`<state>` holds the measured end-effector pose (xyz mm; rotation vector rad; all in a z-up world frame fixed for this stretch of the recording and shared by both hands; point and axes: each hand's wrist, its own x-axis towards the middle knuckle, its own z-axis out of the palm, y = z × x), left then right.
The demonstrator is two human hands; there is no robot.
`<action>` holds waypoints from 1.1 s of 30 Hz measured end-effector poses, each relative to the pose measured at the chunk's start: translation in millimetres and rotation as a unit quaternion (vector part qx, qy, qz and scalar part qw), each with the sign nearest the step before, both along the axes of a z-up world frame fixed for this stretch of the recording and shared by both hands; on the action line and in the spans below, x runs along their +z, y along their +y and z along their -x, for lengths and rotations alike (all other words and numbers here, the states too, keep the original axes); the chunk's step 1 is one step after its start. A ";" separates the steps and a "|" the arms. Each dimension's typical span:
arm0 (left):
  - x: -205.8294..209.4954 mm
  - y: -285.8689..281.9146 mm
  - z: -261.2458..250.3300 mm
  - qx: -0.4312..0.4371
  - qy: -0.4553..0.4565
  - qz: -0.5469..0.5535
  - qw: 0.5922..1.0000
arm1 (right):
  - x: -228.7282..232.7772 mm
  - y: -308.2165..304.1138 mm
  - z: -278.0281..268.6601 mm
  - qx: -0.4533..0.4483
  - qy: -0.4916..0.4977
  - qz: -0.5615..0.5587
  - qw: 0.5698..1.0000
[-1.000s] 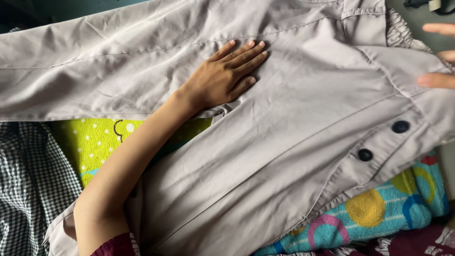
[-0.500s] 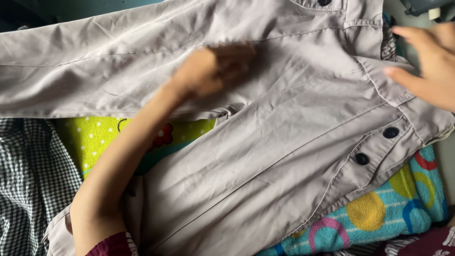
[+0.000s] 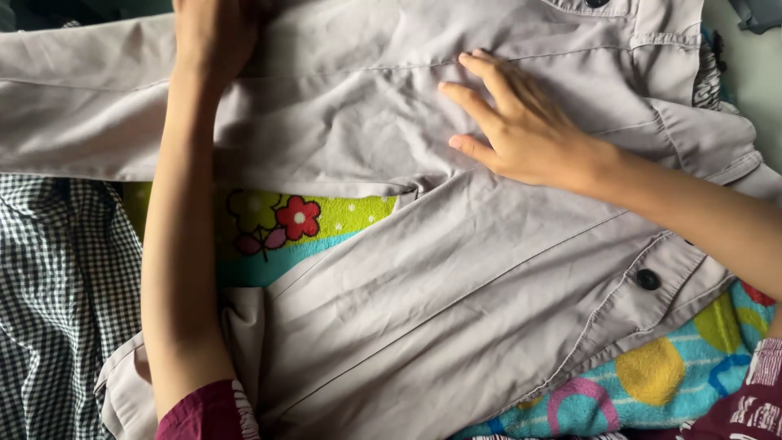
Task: Ironing a pair of light-colored trousers on a surface covered with a colorful towel.
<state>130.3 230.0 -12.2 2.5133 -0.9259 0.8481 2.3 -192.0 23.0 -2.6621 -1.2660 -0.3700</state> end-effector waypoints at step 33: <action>33.6 -74.9 148.3 -0.023 0.232 -0.125 0.964 | -1.2 2.8 -4.1 -0.042 0.133 0.015 0.990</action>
